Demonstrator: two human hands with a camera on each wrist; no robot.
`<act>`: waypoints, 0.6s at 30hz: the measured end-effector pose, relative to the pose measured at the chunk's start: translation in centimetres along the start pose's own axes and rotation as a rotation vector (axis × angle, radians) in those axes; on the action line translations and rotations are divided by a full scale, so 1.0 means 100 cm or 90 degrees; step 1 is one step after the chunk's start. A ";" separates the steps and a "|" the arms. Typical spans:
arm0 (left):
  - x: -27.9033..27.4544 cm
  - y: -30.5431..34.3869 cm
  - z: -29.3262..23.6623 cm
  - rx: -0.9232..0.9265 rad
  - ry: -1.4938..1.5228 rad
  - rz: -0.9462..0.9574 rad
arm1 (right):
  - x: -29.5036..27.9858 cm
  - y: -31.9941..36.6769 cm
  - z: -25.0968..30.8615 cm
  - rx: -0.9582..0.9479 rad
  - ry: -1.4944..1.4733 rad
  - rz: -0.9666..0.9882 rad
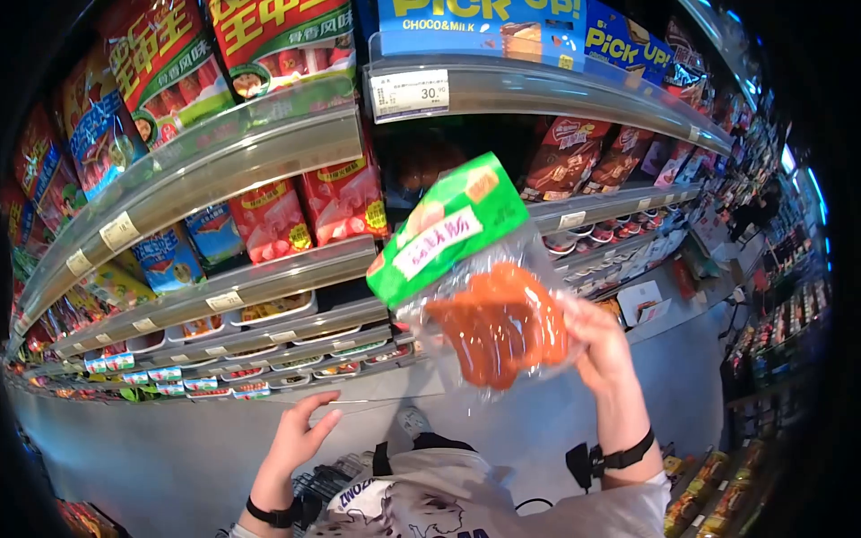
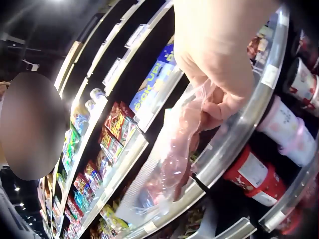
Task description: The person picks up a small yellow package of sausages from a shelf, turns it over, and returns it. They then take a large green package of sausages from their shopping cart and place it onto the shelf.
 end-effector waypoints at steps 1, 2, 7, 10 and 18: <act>0.014 -0.004 -0.010 0.039 0.056 0.081 | -0.012 0.006 -0.019 0.050 -0.011 0.016; 0.026 -0.004 -0.017 0.078 0.110 0.158 | -0.017 0.011 -0.037 0.101 -0.023 0.036; 0.087 0.008 0.011 -0.180 0.415 0.441 | 0.023 0.026 -0.137 0.342 -0.018 0.161; 0.090 0.018 0.062 -0.323 0.336 0.359 | 0.046 -0.006 -0.197 0.370 -0.068 0.162; 0.014 0.063 0.136 -0.381 0.383 -0.046 | 0.137 -0.187 -0.285 0.058 -0.038 0.009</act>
Point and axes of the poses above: each hand's wrist, its own y-axis away from the middle knuckle, its own x-axis out of the palm, z = x × y, the point moved 6 cm from there along -y, towards the middle knuckle, and after that the axes turned 7 degrees about -z, right-handed, at the moved point
